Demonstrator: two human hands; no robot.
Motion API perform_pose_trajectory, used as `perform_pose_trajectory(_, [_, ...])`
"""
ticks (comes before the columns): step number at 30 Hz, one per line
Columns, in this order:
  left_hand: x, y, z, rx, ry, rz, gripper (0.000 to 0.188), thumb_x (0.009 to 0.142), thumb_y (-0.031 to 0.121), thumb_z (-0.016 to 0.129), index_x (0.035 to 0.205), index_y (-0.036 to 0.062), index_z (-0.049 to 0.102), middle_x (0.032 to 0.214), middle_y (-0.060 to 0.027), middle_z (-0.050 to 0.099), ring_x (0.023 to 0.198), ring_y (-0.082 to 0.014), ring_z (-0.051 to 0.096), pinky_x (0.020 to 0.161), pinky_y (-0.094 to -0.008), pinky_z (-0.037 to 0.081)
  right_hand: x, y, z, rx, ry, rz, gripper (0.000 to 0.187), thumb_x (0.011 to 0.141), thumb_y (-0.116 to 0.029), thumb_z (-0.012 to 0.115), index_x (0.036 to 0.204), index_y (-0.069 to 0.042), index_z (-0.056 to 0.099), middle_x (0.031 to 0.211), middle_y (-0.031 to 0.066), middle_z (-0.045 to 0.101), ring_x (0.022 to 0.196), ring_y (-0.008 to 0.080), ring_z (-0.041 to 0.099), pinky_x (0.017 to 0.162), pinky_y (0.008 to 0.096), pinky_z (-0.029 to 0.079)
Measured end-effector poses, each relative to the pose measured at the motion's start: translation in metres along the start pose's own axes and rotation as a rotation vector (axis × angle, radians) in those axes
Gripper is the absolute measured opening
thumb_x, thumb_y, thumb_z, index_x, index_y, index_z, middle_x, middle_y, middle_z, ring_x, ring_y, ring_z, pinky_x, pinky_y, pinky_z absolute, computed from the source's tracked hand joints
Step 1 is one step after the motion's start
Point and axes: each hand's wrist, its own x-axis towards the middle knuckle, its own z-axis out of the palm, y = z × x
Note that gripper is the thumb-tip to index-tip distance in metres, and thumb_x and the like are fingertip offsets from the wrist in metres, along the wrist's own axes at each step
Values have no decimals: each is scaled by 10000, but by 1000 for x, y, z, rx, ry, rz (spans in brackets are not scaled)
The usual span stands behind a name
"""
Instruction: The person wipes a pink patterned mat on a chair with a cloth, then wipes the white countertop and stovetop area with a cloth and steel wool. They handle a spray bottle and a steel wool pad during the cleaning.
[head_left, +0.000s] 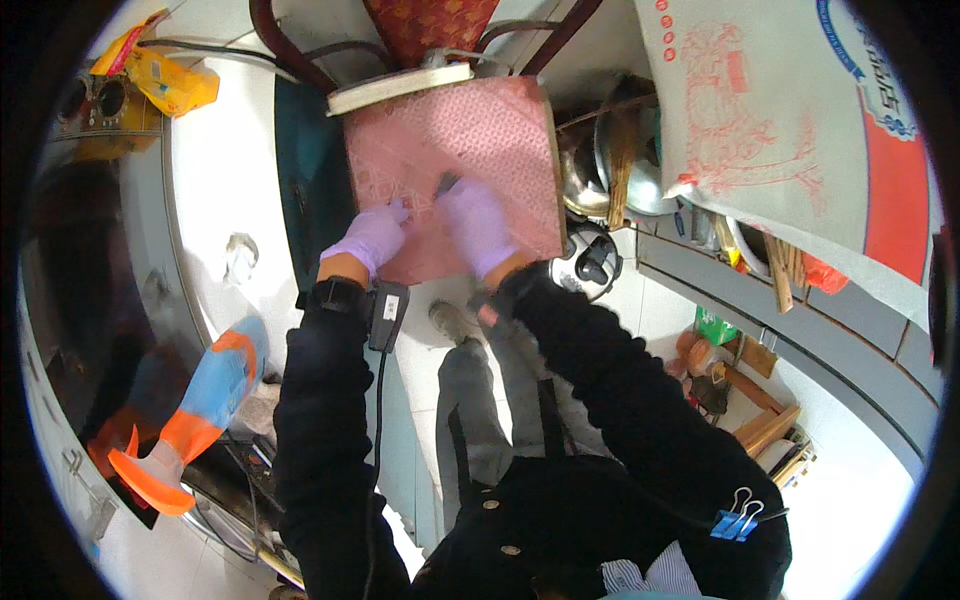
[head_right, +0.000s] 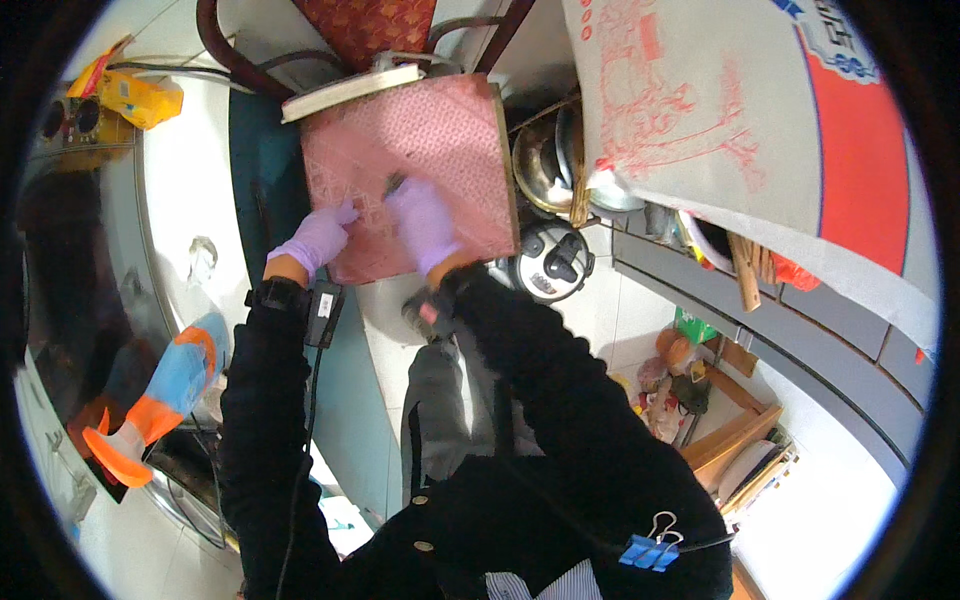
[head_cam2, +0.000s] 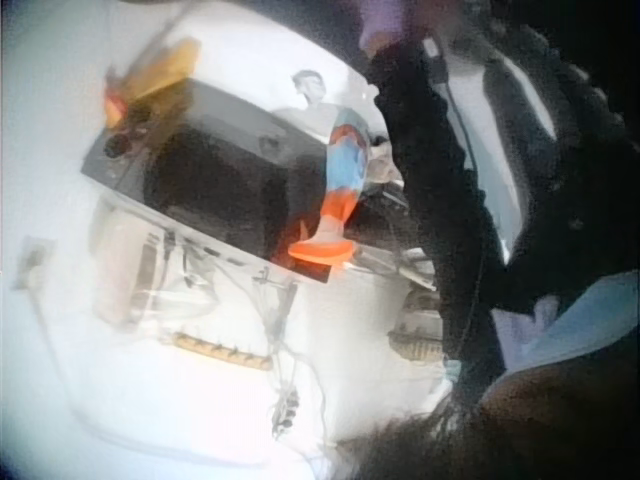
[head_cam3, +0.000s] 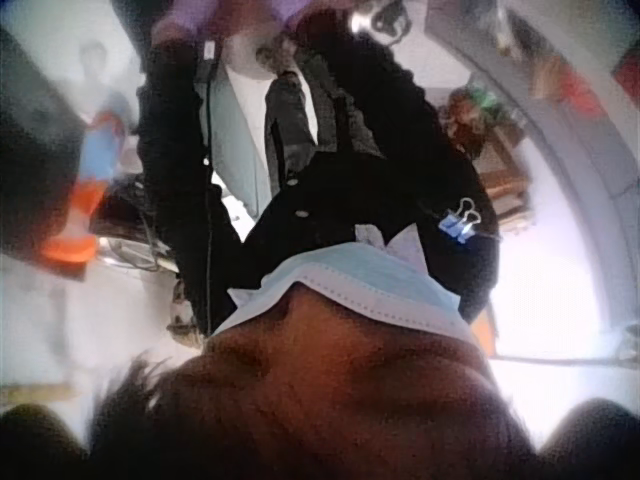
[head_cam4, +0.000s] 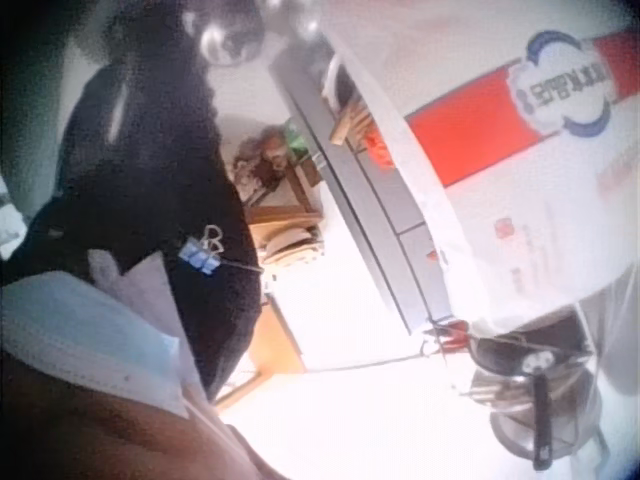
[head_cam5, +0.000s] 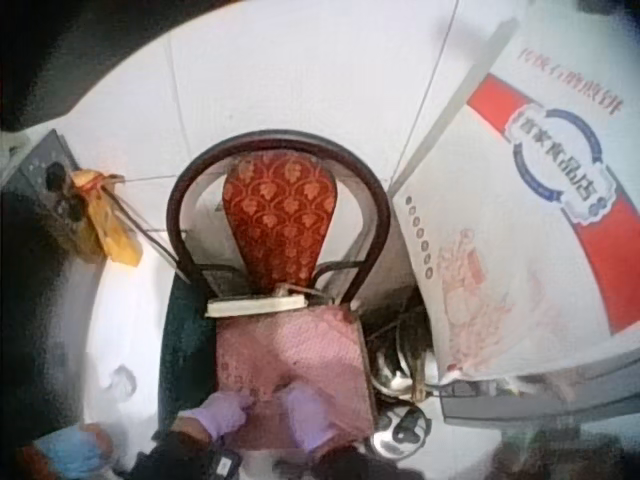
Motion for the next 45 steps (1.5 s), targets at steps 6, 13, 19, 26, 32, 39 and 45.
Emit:
perform_pose_trajectory(6, [4, -8, 16, -23, 117, 49, 419, 878, 65, 503, 1281, 78, 617, 1308, -186, 602, 1201, -382, 572, 1023, -416, 461, -49, 52, -16, 176, -53, -139, 119, 798, -100, 618, 861, -103, 719, 856, 135, 646, 877, 346, 632, 772, 456, 519])
perform_pose_trajectory(13, [1, -14, 23, -111, 232, 122, 395, 915, 142, 470, 1290, 60, 563, 1140, -236, 670, 1037, -459, 635, 909, -508, 512, 81, 48, 7, 235, 569, -137, 59, 828, -97, 624, 790, -61, 651, 836, 157, 619, 801, 359, 608, 747, 456, 502])
perform_pose_trajectory(19, [-50, 2, 34, -602, 429, 40, 528, 831, -58, 466, 1330, 52, 602, 1408, -182, 560, 1331, -324, 513, 1130, -354, 386, 9, 12, -30, 183, 28, -456, 171, 830, -133, 617, 951, -41, 694, 934, 164, 652, 898, 346, 638, 810, 440, 522])
perform_pose_trajectory(26, [-137, 19, 127, -1099, 594, -54, 632, 762, -125, 404, 1356, 0, 578, 1452, -174, 533, 1394, -272, 458, 1171, -327, 315, 59, 27, -48, 366, 380, 47, 138, 829, -83, 660, 957, -73, 711, 956, 170, 639, 907, 357, 623, 785, 441, 507])
perform_pose_trajectory(32, [-147, 36, 164, -1155, 577, -77, 606, 757, -107, 426, 1333, -4, 586, 1427, -194, 545, 1387, -288, 467, 1175, -347, 327, 54, 25, -32, 317, 146, -309, 134, 823, -92, 656, 932, -84, 733, 922, 173, 641, 891, 377, 607, 787, 465, 493])
perform_pose_trajectory(39, [-149, 43, 189, -1268, 613, -90, 642, 747, -153, 384, 1346, -21, 576, 1445, -190, 530, 1403, -273, 444, 1189, -347, 298, 57, 36, -27, 293, 215, -241, 125, 832, -111, 667, 920, -60, 741, 883, 163, 644, 867, 379, 607, 806, 456, 486])
perform_pose_trajectory(45, [-155, 39, 203, -1357, 605, -112, 639, 747, -150, 381, 1344, -31, 573, 1443, -203, 523, 1404, -279, 439, 1194, -354, 295, 56, 55, -43, 289, 337, 57, 115, 831, -89, 677, 911, -38, 741, 880, 176, 636, 863, 373, 611, 789, 436, 493])
